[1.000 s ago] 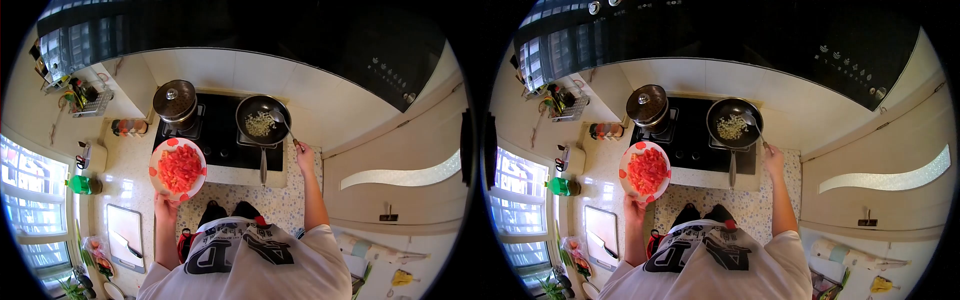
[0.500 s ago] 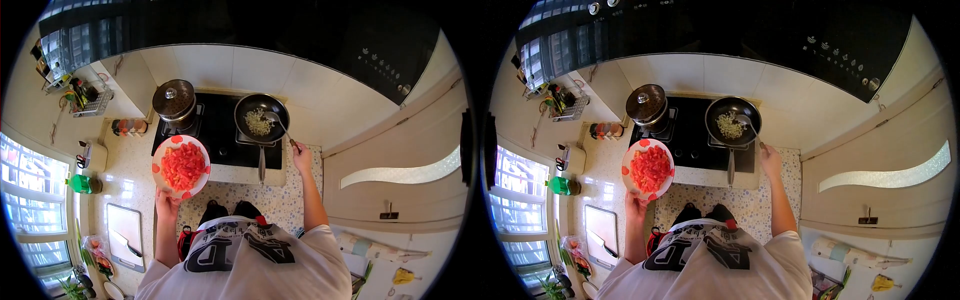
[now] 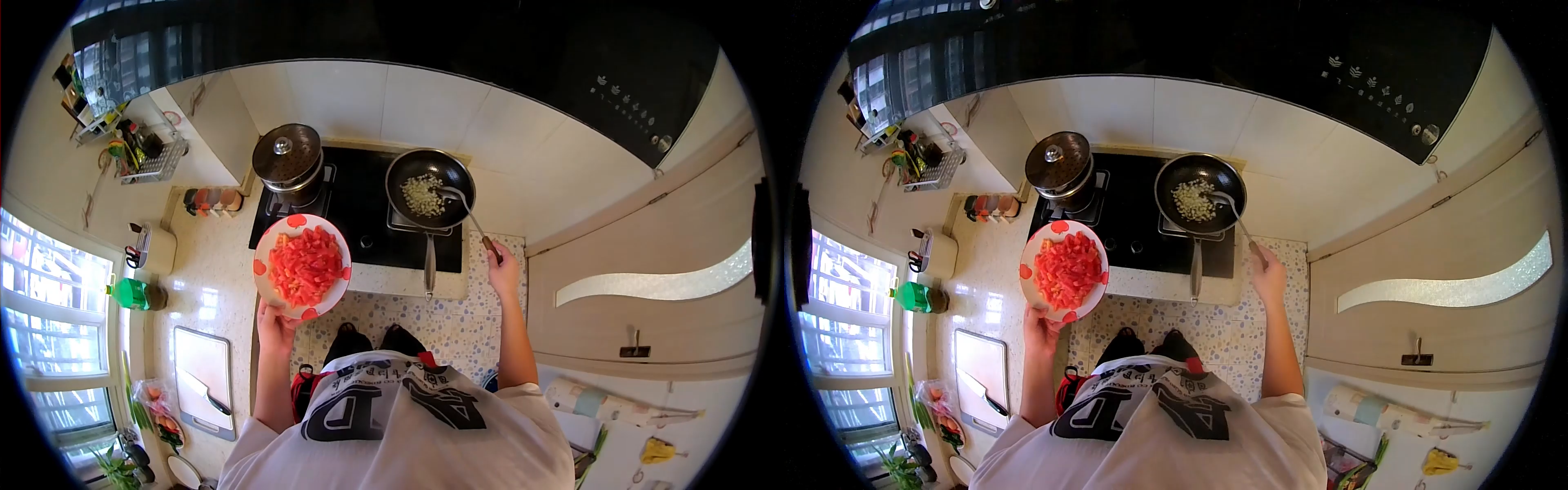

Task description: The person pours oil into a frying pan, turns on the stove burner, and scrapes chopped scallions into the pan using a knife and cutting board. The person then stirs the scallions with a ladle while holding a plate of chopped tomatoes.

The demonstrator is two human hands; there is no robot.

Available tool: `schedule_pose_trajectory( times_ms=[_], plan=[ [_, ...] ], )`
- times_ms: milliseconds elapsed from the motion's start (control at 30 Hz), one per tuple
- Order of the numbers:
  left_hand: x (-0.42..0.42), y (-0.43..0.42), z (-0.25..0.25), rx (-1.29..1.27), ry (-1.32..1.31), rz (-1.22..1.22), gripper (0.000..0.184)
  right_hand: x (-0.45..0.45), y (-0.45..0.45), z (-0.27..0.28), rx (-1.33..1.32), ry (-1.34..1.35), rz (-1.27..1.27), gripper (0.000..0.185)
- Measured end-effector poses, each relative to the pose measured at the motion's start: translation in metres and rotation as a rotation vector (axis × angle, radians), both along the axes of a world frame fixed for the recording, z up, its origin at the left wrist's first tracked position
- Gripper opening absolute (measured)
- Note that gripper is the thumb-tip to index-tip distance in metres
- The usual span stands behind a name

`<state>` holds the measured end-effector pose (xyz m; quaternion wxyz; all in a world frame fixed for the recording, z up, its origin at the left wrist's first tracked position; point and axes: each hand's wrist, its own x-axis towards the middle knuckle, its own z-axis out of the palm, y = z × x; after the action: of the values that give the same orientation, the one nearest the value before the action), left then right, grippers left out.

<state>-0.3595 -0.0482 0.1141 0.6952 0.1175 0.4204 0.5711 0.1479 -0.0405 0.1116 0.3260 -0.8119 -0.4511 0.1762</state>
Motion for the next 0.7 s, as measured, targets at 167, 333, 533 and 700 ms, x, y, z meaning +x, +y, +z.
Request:
schedule_pose_trajectory(
  times_ms=[167, 333, 533, 700],
  plan=[
    [-0.002, 0.002, 0.005, -0.003, -0.043, 0.011, 0.047, -0.005, -0.016, -0.015, 0.136, -0.166, 0.04, 0.032],
    [-0.001, 0.008, 0.016, -0.015, -0.046, 0.007, 0.046, -0.023, -0.029, -0.019, 0.127, -0.24, 0.038, 0.033],
    [-0.01, 0.014, -0.002, 0.006, -0.056, -0.031, 0.044, -0.039, -0.038, -0.015, 0.134, -0.214, 0.005, 0.033],
    [-0.013, 0.02, -0.011, 0.02, -0.05, -0.079, 0.042, -0.045, -0.039, -0.009, 0.148, -0.223, 0.021, 0.033]
  ],
)
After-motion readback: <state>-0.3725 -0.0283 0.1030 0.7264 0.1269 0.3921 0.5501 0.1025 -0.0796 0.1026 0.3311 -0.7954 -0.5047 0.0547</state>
